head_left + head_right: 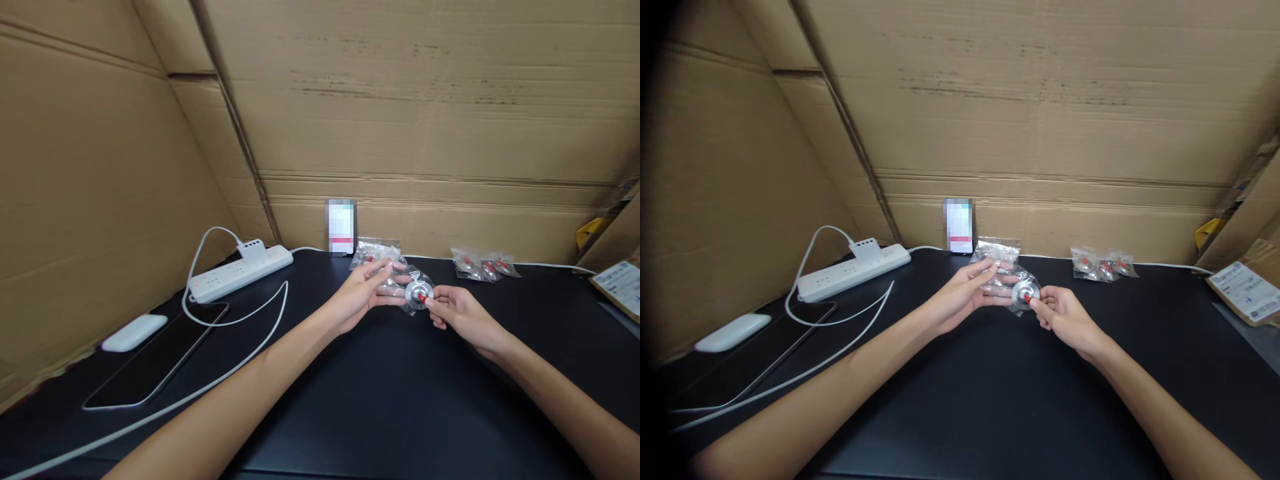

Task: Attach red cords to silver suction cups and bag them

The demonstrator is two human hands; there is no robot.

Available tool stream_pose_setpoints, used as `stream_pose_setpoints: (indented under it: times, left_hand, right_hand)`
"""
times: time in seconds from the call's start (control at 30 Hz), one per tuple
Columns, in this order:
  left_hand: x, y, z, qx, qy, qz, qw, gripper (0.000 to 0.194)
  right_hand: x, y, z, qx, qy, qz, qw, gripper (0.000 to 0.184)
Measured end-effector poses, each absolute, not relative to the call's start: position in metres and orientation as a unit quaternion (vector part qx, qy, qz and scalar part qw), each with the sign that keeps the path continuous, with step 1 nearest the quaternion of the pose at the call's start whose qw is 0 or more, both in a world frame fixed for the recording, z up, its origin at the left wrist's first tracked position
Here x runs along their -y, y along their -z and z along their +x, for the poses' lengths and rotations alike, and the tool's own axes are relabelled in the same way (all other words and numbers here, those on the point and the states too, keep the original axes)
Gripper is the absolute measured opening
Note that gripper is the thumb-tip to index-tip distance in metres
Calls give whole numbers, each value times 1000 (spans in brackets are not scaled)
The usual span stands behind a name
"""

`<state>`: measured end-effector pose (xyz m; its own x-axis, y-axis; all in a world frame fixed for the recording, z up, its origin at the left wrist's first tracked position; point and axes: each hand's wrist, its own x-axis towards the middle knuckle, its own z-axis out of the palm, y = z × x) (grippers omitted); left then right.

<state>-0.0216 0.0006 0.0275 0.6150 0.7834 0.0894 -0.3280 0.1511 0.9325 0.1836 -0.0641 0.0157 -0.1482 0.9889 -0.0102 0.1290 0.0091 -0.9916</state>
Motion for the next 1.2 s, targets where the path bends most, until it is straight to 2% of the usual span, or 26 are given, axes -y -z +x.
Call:
stream_pose_setpoints:
  times: [0.33, 0.6, 0.8, 0.93, 1.2]
  left_hand:
    - [11, -17, -12, -200, -332, 542, 746, 32]
    - [9, -28, -20, -233, -294, 630, 680, 24]
    - [15, -26, -14, -229, -288, 595, 715, 24]
    - [19, -17, -8, -231, -305, 581, 718, 26]
    - [19, -11, -8, -199, -288, 580, 735, 33]
  right_hand:
    - [64, -16, 181, 590, -460, -491, 447, 35]
    - [69, -21, 178, 583, -452, -503, 450, 32]
    - [70, -24, 179, 599, -439, -497, 449, 39]
    - [67, -22, 182, 608, -414, -508, 449, 37]
    - [67, -24, 192, 673, -337, -537, 381, 32]
